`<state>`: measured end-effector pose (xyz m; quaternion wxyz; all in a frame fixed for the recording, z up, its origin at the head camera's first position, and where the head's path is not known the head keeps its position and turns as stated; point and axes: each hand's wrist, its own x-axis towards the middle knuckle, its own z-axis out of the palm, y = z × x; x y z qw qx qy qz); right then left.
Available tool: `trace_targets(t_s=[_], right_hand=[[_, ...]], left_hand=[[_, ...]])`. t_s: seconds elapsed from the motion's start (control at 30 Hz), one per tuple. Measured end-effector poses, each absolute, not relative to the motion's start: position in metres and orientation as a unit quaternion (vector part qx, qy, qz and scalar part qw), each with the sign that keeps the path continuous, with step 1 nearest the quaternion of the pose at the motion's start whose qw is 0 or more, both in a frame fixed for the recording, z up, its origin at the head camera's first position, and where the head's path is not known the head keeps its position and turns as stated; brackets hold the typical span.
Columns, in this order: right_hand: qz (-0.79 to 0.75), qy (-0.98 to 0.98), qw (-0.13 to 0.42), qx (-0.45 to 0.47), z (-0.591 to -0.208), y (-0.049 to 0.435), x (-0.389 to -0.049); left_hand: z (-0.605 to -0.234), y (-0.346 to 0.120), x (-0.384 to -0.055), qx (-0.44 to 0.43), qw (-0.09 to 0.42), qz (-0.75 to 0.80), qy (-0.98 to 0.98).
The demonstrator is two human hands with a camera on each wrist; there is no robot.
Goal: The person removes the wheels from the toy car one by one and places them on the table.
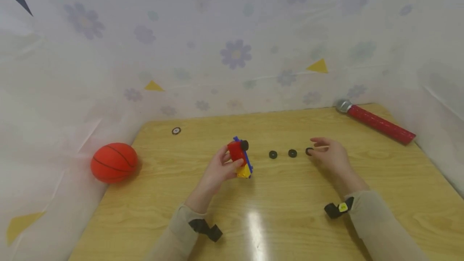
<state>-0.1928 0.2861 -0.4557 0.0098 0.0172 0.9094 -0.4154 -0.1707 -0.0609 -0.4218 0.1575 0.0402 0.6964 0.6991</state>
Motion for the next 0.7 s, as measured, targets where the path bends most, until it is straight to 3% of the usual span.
trace_targets(t_s=[0.23,0.7], right_hand=[[-0.441,0.897,-0.029,-0.017,-0.439,0.271,-0.184],[-0.495,0.865,-0.055,-0.059,-0.415,0.242,-0.171]], left_hand=[[-0.42,-0.06,-0.17,0.047,0.158,0.698,0.697],[-0.422,-0.06,-0.171,0.048,0.163,0.694,0.7]])
